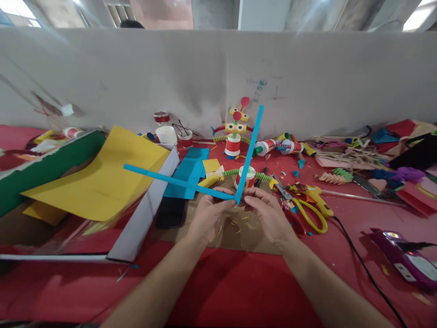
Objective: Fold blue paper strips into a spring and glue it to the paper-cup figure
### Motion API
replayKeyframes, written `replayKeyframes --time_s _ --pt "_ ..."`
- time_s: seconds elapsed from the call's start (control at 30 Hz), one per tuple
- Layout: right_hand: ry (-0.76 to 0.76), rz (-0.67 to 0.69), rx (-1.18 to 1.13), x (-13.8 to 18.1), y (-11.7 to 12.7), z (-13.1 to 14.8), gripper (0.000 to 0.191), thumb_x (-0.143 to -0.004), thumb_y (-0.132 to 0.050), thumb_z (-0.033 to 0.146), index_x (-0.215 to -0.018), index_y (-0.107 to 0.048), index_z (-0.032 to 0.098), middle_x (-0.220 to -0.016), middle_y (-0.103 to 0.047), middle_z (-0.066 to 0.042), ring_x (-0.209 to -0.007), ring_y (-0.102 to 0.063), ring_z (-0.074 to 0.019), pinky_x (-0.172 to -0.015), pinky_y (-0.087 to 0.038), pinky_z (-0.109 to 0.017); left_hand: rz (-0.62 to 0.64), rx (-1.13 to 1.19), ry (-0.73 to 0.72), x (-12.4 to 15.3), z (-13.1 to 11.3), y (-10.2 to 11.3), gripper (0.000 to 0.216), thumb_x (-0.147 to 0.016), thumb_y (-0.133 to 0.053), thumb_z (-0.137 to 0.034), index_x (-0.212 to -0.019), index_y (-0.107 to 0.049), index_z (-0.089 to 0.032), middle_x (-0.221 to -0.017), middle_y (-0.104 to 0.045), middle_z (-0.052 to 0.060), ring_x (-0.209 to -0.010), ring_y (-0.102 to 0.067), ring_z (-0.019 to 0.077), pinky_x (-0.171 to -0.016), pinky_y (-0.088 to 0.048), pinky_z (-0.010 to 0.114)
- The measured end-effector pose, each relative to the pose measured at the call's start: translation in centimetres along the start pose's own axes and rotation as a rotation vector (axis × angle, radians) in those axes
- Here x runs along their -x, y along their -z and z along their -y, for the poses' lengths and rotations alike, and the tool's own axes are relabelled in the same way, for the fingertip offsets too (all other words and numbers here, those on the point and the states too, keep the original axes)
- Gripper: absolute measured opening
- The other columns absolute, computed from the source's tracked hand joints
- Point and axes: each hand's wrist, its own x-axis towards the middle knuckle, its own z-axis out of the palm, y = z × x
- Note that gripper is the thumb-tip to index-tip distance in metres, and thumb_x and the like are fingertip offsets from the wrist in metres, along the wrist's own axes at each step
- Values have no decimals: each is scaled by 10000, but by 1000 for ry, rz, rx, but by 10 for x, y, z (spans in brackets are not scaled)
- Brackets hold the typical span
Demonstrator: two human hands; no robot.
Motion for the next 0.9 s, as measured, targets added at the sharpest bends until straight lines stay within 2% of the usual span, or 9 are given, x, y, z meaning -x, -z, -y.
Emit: replayKeyframes --time_s 0.13,0.27,0.5,0.6,0.77,0.9 --pt "112 -9 183 2 -2 -1 108 -705 -658 279 -789 -669 213 -775 -655 -9 -720 -566 -156 -689 -434 -286 -8 21 -31 1 -1 -3 185 -595 -753 -116 -727 -639 -178 -693 -627 -21 -686 -573 101 -674 -438 216" --pt "159 -35 253 1 0 2 77 -716 -642 275 -741 -665 206 -713 -641 -6 -669 -544 -155 -645 -423 -281 -18 4 -46 0 -4 -11 176 -590 -751 -121 -714 -642 -181 -683 -626 -25 -674 -564 96 -658 -427 213" --pt "144 -58 66 -4 8 12 92 -693 -675 282 -747 -676 207 -715 -644 5 -669 -544 -136 -658 -421 -263 -49 45 -20 -6 -9 -28 192 -555 -758 -101 -678 -625 -166 -617 -600 -37 -574 -512 70 -573 -392 203" --pt "121 -73 7 -6 8 11 99 -729 -645 296 -768 -681 212 -738 -650 1 -696 -554 -138 -665 -422 -262 -47 93 -17 -11 -1 -24 208 -559 -759 -90 -696 -622 -168 -615 -603 -39 -576 -516 66 -569 -391 190" --pt "122 -159 58 -6 7 6 177 -787 -588 356 -739 -673 208 -722 -649 -8 -725 -577 -157 -665 -429 -276 9 105 36 -14 5 -10 200 -584 -759 -87 -711 -627 -166 -611 -590 -48 -541 -501 52 -527 -376 171" --pt "108 -62 127 -5 6 2 166 -726 -659 310 -857 -674 210 -830 -678 -21 -758 -594 -160 -714 -459 -294 16 108 35 -11 1 -8 201 -586 -756 -78 -718 -633 -167 -633 -601 -47 -568 -522 52 -563 -403 169"
